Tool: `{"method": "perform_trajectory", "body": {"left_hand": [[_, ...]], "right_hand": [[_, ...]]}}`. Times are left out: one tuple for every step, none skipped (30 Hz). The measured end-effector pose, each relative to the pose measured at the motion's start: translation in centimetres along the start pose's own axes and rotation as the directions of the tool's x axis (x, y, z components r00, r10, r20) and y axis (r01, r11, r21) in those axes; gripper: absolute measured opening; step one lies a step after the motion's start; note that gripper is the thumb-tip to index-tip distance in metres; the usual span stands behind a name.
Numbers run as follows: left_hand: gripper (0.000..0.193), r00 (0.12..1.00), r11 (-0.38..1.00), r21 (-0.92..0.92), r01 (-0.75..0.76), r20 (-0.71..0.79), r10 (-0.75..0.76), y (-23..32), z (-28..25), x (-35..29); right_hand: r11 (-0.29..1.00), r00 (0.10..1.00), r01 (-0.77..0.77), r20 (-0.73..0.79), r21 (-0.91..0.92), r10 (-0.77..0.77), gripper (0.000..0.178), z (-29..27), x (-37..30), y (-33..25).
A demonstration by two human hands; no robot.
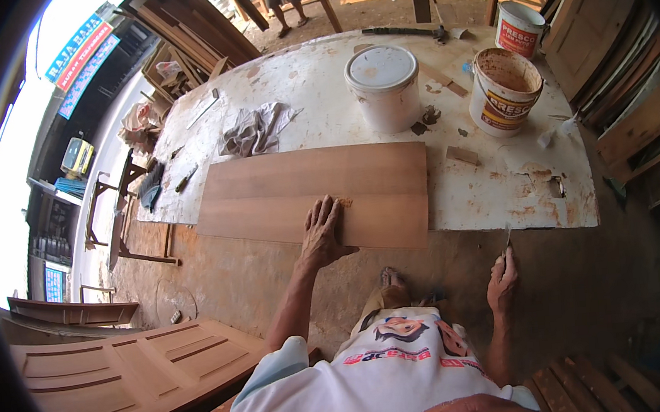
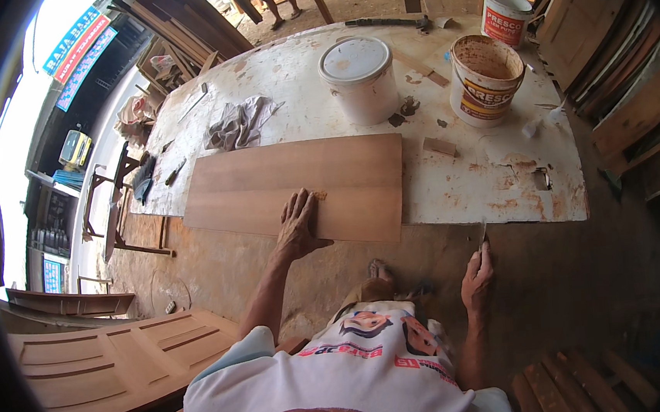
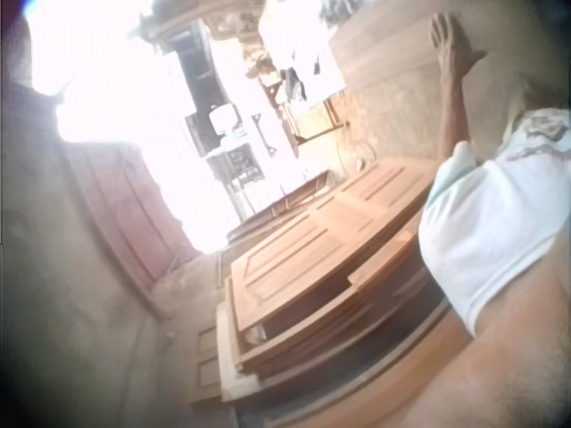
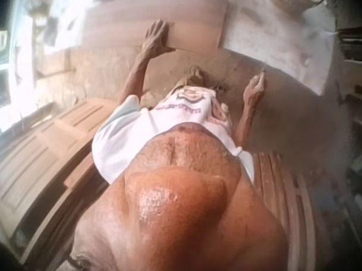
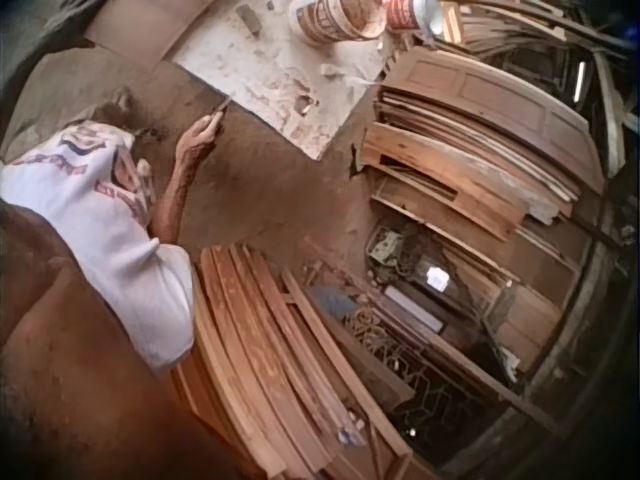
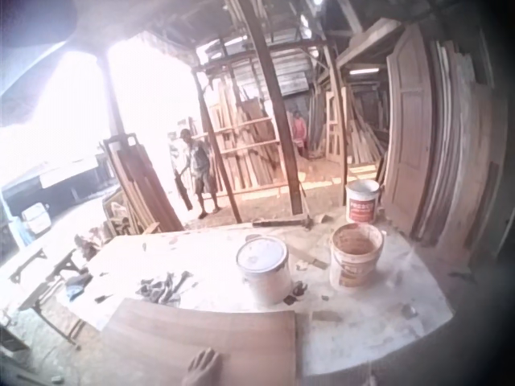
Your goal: The person applies glue to holes in a wood board and uses a spatula to spread and smooth wood filler from a bucket across the surface.
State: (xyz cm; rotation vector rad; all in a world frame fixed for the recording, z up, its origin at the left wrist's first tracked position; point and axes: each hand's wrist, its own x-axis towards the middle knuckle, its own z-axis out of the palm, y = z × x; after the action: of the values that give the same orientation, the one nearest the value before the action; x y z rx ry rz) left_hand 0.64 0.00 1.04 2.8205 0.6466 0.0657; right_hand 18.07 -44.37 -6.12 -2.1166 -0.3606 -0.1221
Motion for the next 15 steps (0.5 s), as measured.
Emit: {"method": "perform_trajectory", "body": {"left_hand": [[0.139, 1.0, 1.0, 0.006, 0.007, 0.005, -0.007, 0.0, 0.2, -0.5], [0.139, 1.0, 1.0, -0.005, 0.003, 0.001, -0.003, 0.1, 0.3, -0.3], [0.14, 1.0, 0.999, -0.032, 0.005, 0.013, -0.004, 0.2, 0.6, 0.1], [0.14, 1.0, 1.0, -0.022, -0.008, 0.007, 0.008, 0.4, 0.8, 0.4], [0.14, 1.0, 1.0, -0.009, -0.017, -0.003, 0.017, 0.3, 1.3, 0.5], [0.141, 1.0, 1.0, -0.021, -0.011, -0.006, 0.011, 0.2, 1.6, 0.2], [0.141, 1.0, 1.0, -0.022, -0.013, -0.028, 0.012, 0.1, 1.5, 0.4], [0.141, 1.0, 1.0, -0.021, -0.01, -0.03, 0.009, 0.2, 1.2, 0.6], [0.141, 0.999, 1.0, -0.022, -0.004, -0.032, 0.003, 0.1, 0.9, 0.4], [0.141, 0.999, 1.0, -0.024, -0.001, -0.038, 0.0, 0.1, 0.9, -0.1], [0.141, 1.0, 1.0, -0.026, -0.003, -0.029, 0.003, 0.1, 1.2, -0.4], [0.141, 1.0, 1.0, -0.027, -0.004, -0.03, 0.003, 0.0, 1.4, -0.4], [0.141, 0.999, 1.0, -0.024, -0.014, -0.042, 0.013, 0.1, 1.4, 0.7], [0.141, 0.999, 1.0, -0.027, -0.013, -0.041, 0.012, 0.1, 1.6, 0.6], [0.141, 0.999, 0.999, -0.032, 0.001, -0.035, -0.002, 0.1, 1.8, -0.1]], "right_hand": [[0.993, 0.989, 0.113, -0.093, -0.043, -0.117, 0.047, -1.0, 1.8, -2.3], [0.986, 0.979, 0.141, -0.137, -0.091, -0.153, 0.046, -2.5, 3.5, -4.5], [0.974, 0.969, 0.162, -0.163, -0.156, -0.187, 0.045, -3.8, 4.6, -6.1], [0.962, 0.951, 0.173, -0.219, -0.21, -0.219, 0.044, -4.4, 5.3, -7.0], [0.947, 0.928, 0.189, -0.269, -0.26, -0.259, 0.044, -4.4, 5.5, -7.1], [0.936, 0.902, 0.236, -0.3, -0.259, -0.311, 0.045, -4.0, 5.4, -6.9], [0.923, 0.862, 0.292, -0.35, -0.25, -0.367, 0.046, -3.2, 5.5, -6.4], [0.885, 0.859, 0.314, -0.295, -0.343, -0.419, 0.05, -2.3, 5.0, -4.9], [0.905, 0.953, 0.24, -0.095, -0.351, -0.289, 0.052, -1.4, 3.7, -3.6], [0.91, 0.974, 0.034, 0.217, -0.414, 0.062, 0.052, -0.4, 1.8, -1.8], [0.947, 0.988, 0.071, 0.15, -0.312, -0.025, 0.052, 0.8, -0.5, 0.2], [0.857, 0.9, 0.03, 0.388, -0.515, 0.201, 0.053, 0.9, -2.5, 4.2], [0.911, 0.934, 0.068, 0.347, -0.408, 0.085, 0.052, 1.7, -4.6, 7.2], [0.947, 0.95, 0.11, 0.311, -0.301, -0.011, 0.051, 1.6, -6.9, 8.7], [0.958, 0.954, 0.06, 0.298, -0.281, 0.027, 0.05, 0.7, -7.7, 7.6]]}}
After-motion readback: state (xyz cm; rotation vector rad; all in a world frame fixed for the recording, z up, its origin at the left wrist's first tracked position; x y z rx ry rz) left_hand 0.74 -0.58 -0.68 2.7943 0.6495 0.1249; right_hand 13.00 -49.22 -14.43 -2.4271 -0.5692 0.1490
